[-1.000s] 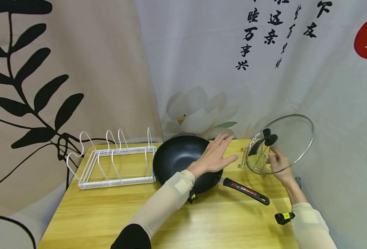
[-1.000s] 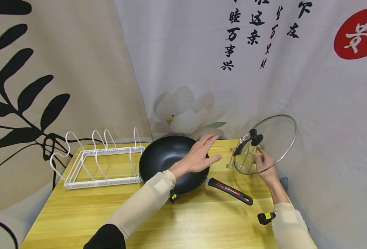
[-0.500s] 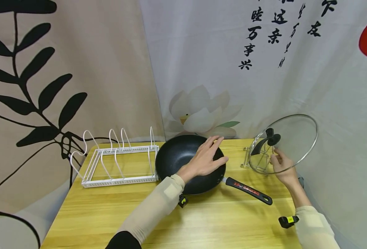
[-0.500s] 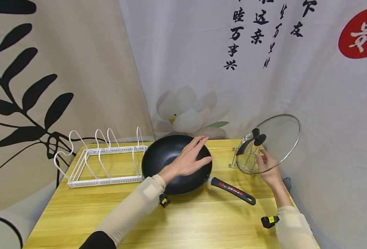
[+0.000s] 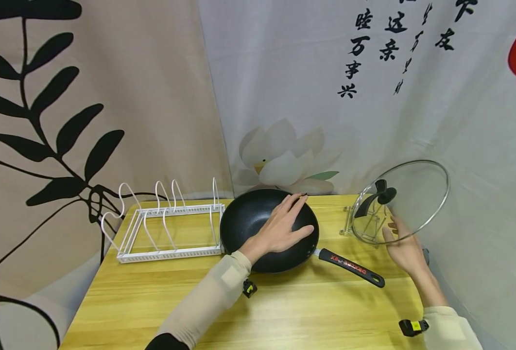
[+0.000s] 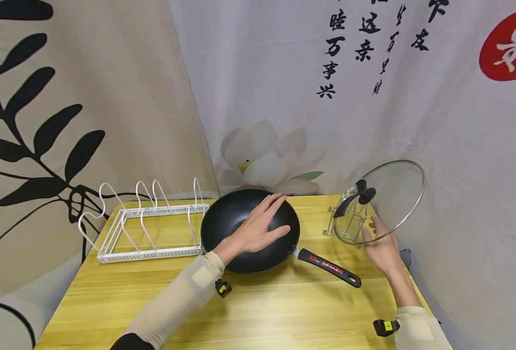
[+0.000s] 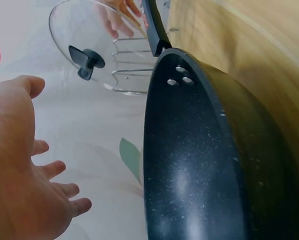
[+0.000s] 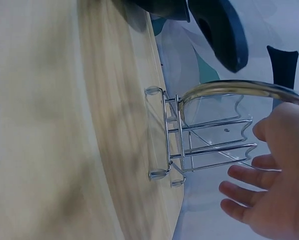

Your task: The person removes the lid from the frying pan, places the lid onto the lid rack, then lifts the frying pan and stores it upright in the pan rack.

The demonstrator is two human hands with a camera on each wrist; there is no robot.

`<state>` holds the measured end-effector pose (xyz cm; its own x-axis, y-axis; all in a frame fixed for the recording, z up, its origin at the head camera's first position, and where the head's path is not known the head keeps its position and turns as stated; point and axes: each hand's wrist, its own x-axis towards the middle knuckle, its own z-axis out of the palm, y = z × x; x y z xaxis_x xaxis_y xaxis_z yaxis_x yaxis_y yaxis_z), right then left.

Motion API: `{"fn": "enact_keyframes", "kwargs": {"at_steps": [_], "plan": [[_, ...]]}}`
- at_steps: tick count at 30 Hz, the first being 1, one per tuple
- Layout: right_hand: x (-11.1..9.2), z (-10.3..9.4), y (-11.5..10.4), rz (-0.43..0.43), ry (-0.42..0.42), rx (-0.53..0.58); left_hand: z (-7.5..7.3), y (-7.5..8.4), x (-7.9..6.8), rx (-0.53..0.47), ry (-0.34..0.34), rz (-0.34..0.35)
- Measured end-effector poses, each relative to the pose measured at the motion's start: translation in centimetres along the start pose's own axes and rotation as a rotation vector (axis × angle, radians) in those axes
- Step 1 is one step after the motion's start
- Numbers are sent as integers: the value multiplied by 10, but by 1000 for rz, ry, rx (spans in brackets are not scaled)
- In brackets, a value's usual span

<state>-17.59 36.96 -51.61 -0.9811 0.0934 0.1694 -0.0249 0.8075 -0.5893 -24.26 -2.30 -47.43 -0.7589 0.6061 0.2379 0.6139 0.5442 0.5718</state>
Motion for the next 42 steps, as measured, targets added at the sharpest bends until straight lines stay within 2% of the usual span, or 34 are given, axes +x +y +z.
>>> {"fn": "enact_keyframes", "kwargs": {"at_steps": [7,13,18,29,35,42], "plan": [[-20,-2,-2,-4,-32,-61,-2,-3,-10,33,-8,-16],[-34,-1,-4,10,-116,-97,-3,-1,-18,60,-5,-12],[-44,1,-6,-34,-150,-115,-4,-1,-26,84,0,-7],[-63,3,-27,-78,-160,-104,-10,-8,-41,89,38,-24],[-73,8,-36,-129,-129,-141,-13,-12,-48,90,54,-26],[-84,14,-46,-158,-138,-186,-12,-16,-59,88,75,-33]]}}
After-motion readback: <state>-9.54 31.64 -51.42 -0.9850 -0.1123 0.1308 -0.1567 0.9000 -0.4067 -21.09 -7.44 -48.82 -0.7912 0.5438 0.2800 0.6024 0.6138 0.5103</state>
